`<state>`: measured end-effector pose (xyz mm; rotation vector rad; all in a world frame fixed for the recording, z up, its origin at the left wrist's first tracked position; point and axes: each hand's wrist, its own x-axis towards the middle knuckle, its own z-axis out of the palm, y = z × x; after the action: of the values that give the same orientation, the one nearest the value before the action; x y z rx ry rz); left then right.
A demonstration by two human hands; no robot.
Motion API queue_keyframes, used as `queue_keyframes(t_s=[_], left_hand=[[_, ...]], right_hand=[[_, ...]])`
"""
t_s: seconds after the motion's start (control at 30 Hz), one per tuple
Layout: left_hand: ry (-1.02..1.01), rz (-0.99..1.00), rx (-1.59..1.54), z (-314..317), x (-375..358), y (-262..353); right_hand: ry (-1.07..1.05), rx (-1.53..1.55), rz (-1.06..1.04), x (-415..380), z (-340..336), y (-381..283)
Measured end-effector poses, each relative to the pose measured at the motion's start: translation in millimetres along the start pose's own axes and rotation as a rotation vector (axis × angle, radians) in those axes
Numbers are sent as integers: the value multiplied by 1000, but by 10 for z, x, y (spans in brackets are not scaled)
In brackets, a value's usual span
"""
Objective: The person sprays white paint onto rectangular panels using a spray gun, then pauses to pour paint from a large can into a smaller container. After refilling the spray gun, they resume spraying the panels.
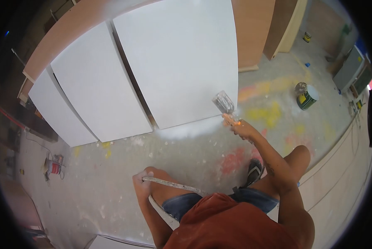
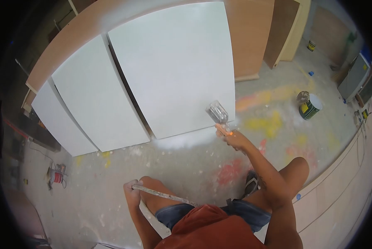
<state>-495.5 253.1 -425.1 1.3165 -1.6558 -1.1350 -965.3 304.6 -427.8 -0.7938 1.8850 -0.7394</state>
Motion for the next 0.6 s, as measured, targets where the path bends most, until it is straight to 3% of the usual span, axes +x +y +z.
queue_keyframes(t_s=[0.17,0.3,0.43,0.57,0.6], left_hand=[[-9,16,-12,17,-6,69],[10,12,8,5,-45,171],[34,12,8,10,-83,172],[44,-4,1,15,-97,104],[31,-10,-14,15,-90,80]], right_hand=[[376,83,-317,415,-238,-571],[635,207,-716,370,-580,-1527],[581,418,-766,214,-716,-1812],[482,450,-694,230,-532,-1254],[470,320,-625,216,-472,-1018]])
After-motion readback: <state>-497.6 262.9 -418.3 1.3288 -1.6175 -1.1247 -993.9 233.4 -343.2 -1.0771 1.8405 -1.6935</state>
